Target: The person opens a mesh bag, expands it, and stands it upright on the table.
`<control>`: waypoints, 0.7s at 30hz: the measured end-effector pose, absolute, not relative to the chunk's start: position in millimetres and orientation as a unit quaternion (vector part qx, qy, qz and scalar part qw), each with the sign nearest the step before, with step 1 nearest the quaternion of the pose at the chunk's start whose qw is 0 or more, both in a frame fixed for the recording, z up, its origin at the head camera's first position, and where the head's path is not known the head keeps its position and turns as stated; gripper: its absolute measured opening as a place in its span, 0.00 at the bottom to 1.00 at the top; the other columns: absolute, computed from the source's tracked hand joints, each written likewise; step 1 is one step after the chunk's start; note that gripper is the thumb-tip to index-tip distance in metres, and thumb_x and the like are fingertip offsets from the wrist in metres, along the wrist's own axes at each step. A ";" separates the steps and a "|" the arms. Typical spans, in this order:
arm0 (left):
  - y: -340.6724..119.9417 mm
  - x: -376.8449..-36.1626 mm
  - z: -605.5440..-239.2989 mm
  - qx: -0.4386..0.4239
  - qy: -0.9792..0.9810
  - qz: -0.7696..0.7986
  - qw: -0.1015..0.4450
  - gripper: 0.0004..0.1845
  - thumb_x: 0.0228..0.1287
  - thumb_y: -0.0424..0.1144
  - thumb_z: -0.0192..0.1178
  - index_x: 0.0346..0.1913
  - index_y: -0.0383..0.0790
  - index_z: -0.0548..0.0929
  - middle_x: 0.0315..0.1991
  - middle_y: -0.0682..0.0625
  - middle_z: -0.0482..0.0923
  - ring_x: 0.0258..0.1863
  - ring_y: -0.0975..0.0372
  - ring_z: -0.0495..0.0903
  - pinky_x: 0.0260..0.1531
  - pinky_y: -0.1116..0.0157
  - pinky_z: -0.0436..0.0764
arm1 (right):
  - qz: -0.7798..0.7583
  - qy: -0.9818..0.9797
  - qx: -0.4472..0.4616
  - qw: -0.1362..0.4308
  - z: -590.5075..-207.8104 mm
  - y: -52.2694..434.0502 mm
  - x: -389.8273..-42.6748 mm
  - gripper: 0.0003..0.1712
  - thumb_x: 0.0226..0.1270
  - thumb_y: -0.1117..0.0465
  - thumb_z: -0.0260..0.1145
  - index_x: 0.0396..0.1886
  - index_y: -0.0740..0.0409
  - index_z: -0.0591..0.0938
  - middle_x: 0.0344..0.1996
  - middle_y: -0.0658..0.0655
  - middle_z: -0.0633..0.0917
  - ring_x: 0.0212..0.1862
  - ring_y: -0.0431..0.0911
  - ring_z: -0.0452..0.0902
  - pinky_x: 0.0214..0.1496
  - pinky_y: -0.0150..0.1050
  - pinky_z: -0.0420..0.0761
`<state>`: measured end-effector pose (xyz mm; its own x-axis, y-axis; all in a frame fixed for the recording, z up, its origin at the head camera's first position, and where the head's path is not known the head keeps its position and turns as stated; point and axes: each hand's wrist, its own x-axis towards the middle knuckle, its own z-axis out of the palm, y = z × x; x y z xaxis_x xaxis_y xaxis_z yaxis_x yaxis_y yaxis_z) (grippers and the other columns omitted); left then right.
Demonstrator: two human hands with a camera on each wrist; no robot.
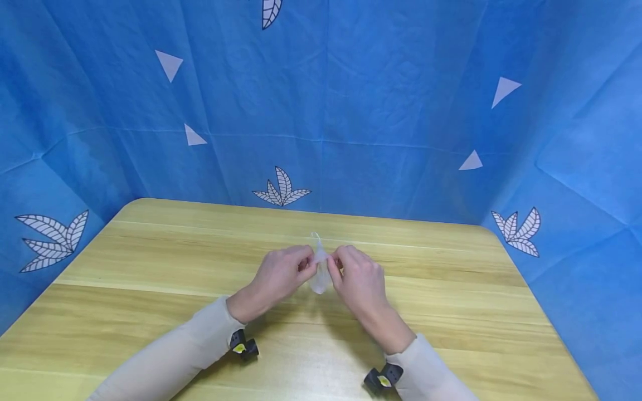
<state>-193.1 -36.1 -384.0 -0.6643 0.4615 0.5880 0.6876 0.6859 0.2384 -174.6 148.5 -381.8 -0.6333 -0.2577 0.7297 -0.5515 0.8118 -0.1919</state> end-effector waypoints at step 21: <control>-35.0 -195.5 -385.3 -0.294 -0.895 -0.277 0.192 0.09 0.71 0.39 0.59 0.31 0.44 0.74 0.16 0.59 0.63 0.14 0.68 0.60 0.15 0.72 0.59 | 0.201 -0.916 0.209 0.277 -382.2 146.3 -174.2 0.14 0.63 0.59 0.68 0.21 0.53 0.75 0.12 0.43 0.69 0.14 0.37 0.59 0.16 0.35 0.62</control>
<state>-195.5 -35.0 -385.3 -0.7533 0.4194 0.5066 0.6321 0.6742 0.3819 -174.2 146.3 -382.2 -0.7593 -0.2714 0.5914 -0.4937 0.8324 -0.2518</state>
